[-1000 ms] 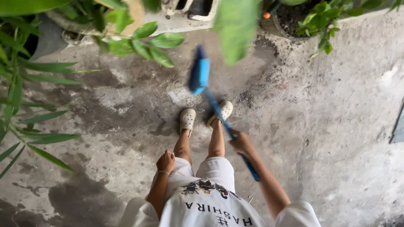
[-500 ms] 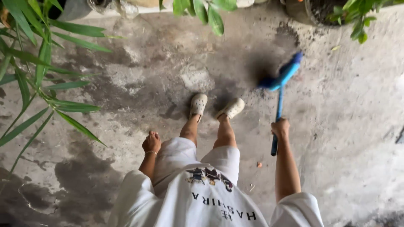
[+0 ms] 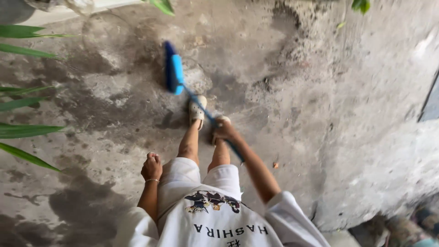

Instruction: The recorder is sweeping the garage floor around parked motorcycles and plants.

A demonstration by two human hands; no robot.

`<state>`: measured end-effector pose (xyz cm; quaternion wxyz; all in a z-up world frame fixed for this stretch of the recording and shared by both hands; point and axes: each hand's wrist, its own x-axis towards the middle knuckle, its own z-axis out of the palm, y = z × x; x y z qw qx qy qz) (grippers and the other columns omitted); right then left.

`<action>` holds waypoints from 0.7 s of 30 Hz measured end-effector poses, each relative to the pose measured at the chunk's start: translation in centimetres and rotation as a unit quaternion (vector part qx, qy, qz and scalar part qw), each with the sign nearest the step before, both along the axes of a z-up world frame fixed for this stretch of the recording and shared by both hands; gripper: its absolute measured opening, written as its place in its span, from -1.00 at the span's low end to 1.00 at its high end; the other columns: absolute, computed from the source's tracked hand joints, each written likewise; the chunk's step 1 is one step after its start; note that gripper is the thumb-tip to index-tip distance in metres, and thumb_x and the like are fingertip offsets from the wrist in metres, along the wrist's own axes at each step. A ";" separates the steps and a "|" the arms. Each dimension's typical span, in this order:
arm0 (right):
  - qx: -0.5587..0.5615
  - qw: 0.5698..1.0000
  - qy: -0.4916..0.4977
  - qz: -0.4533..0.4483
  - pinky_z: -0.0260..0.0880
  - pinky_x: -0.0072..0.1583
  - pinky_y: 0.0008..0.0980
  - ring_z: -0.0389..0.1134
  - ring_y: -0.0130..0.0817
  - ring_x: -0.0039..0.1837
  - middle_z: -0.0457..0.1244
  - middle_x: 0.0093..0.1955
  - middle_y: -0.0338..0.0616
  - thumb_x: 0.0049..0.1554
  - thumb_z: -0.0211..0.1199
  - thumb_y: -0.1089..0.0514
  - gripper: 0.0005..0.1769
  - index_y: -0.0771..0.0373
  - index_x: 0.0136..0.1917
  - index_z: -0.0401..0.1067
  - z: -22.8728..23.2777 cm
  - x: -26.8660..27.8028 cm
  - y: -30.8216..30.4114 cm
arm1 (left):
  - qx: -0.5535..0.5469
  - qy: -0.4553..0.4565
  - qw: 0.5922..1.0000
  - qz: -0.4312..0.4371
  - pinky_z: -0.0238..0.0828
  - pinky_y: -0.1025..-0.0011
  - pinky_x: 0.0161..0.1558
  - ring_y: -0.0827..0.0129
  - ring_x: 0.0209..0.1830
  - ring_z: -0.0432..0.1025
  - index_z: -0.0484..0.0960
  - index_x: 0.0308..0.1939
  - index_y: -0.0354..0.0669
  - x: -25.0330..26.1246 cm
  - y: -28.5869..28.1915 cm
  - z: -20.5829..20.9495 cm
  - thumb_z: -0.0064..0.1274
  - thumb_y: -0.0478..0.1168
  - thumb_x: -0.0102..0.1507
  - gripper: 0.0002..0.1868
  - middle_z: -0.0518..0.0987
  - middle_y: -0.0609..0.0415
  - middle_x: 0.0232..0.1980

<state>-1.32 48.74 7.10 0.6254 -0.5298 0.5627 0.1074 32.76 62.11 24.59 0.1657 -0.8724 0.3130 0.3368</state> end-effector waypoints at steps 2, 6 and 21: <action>0.096 0.985 0.017 -0.145 0.32 -0.34 -0.22 0.32 -0.29 -0.35 0.30 -0.33 -0.06 -0.03 0.38 0.23 -0.46 0.14 0.25 0.46 1.5 -8.3 -0.4 | 0.026 -0.005 1.000 -0.005 0.49 -0.04 -0.12 -0.16 -0.09 0.56 0.53 0.05 0.03 1.2 1.8 1.2 -0.17 0.09 0.40 -0.67 0.69 -0.14 -0.09; 0.112 0.938 0.300 -0.134 0.44 -0.38 -0.21 0.42 -0.23 -0.40 0.37 -0.35 0.03 0.08 0.24 0.31 -0.56 0.18 0.25 0.44 10.3 -22.3 -5.3 | 0.064 -0.035 0.997 0.016 0.52 -0.03 -0.16 -0.15 -0.12 0.59 0.54 0.04 0.09 -0.9 4.0 0.7 -0.15 0.09 0.41 -0.71 0.70 -0.15 -0.10; 0.084 0.979 0.096 -0.159 0.36 -0.40 -0.18 0.34 -0.25 -0.44 0.32 -0.38 -0.01 0.02 0.34 0.26 -0.39 0.15 0.35 0.39 11.2 -14.6 6.8 | 0.006 -0.054 0.998 -0.031 0.47 -0.03 -0.15 -0.15 -0.11 0.57 0.48 0.11 0.01 -6.4 9.5 0.0 -0.08 0.02 0.35 -0.68 0.68 -0.17 -0.09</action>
